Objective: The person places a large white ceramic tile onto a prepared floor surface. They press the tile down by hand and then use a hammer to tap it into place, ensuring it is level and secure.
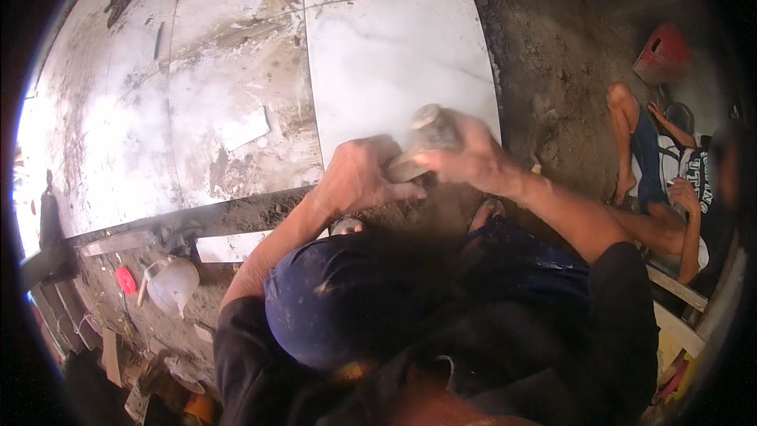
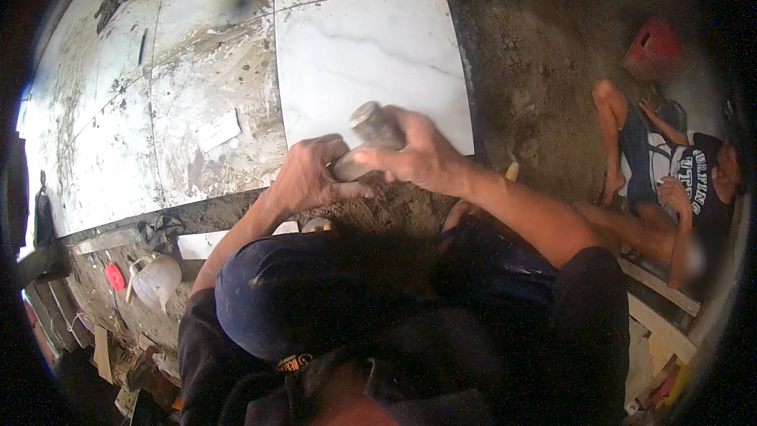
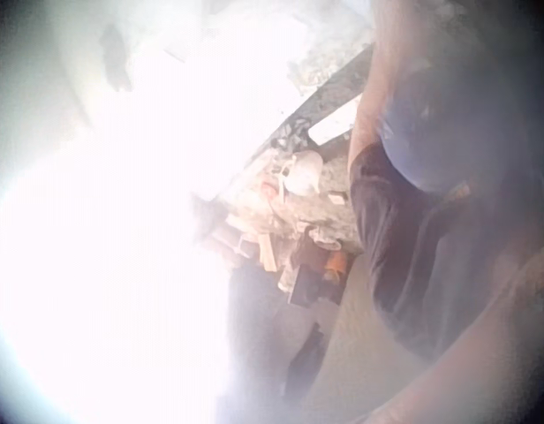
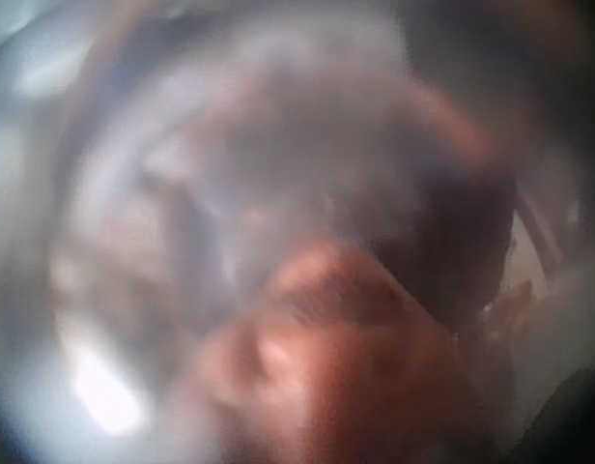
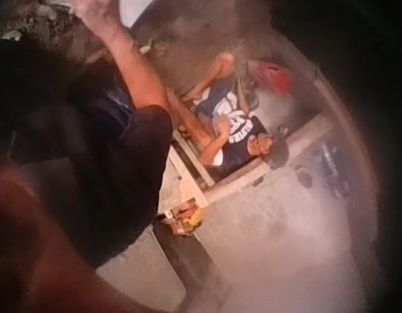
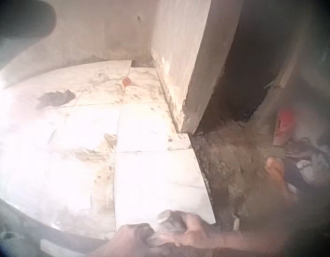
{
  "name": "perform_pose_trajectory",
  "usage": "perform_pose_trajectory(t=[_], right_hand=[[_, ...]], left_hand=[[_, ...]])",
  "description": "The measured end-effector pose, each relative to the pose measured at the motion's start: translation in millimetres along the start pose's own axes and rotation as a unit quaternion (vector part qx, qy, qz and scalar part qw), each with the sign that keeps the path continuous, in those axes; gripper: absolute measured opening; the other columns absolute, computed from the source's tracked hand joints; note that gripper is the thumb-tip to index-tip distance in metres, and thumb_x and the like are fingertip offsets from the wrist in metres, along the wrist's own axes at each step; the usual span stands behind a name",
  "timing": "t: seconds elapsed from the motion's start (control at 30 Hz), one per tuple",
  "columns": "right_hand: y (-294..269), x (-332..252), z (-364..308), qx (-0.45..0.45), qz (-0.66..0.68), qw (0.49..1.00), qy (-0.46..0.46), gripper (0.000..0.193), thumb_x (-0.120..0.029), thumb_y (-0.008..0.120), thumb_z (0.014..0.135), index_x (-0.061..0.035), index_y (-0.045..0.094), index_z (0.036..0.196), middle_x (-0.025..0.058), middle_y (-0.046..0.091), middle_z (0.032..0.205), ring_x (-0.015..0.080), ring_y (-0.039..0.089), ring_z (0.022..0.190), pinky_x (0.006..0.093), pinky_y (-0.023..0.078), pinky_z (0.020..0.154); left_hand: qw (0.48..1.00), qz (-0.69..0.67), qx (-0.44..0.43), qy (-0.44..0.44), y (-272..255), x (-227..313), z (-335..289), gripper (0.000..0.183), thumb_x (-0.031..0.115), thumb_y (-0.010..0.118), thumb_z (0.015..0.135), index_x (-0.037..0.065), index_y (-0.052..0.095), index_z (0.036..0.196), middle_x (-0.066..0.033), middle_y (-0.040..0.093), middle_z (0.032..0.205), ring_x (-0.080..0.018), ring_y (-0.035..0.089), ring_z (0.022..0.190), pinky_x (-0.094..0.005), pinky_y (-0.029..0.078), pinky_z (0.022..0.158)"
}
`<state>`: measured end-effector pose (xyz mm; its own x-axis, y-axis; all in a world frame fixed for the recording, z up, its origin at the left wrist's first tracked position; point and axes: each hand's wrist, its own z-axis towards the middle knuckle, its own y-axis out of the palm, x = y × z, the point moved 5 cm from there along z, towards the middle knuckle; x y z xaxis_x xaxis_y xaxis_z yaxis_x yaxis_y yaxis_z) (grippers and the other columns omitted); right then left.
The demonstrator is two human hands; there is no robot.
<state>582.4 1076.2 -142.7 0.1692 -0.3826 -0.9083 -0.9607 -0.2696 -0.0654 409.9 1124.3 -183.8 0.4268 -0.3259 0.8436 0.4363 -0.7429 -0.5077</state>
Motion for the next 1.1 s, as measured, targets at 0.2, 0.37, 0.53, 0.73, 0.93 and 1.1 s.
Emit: perform_pose_trajectory(t=[0.2,0.37,0.53,0.73,0.93,1.1], right_hand=[[-94.7,-46.0,-53.7,0.312,-0.232,0.916,-0.100,0.053,-0.035,0.079,0.083,-0.0010,0.060,0.120,0.0105,0.067,0.103,0.0203,0.066,0.088,0.0380,0.054,0.084],[-121.2,-73.7,-109.6,0.249,-0.450,0.854,-0.074,0.045,-0.018,0.079,0.079,-0.0034,0.061,0.117,0.0120,0.067,0.107,0.0227,0.067,0.096,0.0387,0.052,0.088],[-74.9,-19.0,-138.9,0.138,-0.421,0.896,0.013,0.043,-0.007,0.074,0.073,-0.0049,0.061,0.114,0.0133,0.066,0.110,0.0276,0.067,0.096,0.0378,0.052,0.087],[-22.4,4.8,-115.7,0.003,-0.384,0.916,-0.119,0.039,-0.010,0.075,0.071,-0.0007,0.058,0.104,0.0165,0.066,0.107,0.0328,0.069,0.092,0.0405,0.055,0.081],[3.3,-13.3,-61.2,-0.184,-0.355,0.913,-0.083,0.041,-0.011,0.075,0.067,0.0011,0.060,0.104,0.0186,0.066,0.098,0.0347,0.070,0.084,0.0407,0.055,0.075],[-46.9,-13.6,-41.6,-0.034,-0.489,0.870,-0.052,0.042,-0.017,0.077,0.072,0.0007,0.062,0.107,0.0203,0.065,0.094,0.0355,0.068,0.086,0.0422,0.053,0.078]], left_hand=[[0.961,0.175,0.213,-0.024,8.2,-115.9,-9.5,0.084,0.060,0.053,0.097,0.002,0.033,0.155,-0.0231,0.030,0.161,-0.0367,0.023,0.151,-0.0522,0.016,0.123],[0.937,0.299,0.173,-0.045,17.2,-169.5,-55.4,0.076,0.044,0.054,0.100,0.005,0.029,0.159,-0.0126,0.025,0.167,-0.0343,0.012,0.157,-0.0531,0.002,0.127],[0.963,0.249,0.104,-0.019,-11.8,-181.5,-86.8,0.074,0.033,0.064,0.091,0.009,0.038,0.156,-0.0103,0.031,0.165,-0.0344,0.016,0.156,-0.0546,0.006,0.127],[0.954,0.287,0.083,-0.037,6.6,-177.9,-96.6,0.082,0.042,0.080,0.077,0.017,0.049,0.150,-0.0041,0.031,0.166,-0.0323,0.018,0.155,-0.0604,0.005,0.126],[0.952,0.256,0.159,-0.046,18.9,-172.1,-91.5,0.049,0.034,0.082,0.078,0.024,0.069,0.124,-0.0023,0.045,0.158,-0.0289,0.029,0.153,-0.0615,0.008,0.126],[0.952,0.256,0.157,-0.054,20.9,-171.7,-86.1,0.046,0.034,0.080,0.080,0.022,0.071,0.123,-0.0040,0.046,0.157,-0.0306,0.029,0.152,-0.0619,0.009,0.125]])
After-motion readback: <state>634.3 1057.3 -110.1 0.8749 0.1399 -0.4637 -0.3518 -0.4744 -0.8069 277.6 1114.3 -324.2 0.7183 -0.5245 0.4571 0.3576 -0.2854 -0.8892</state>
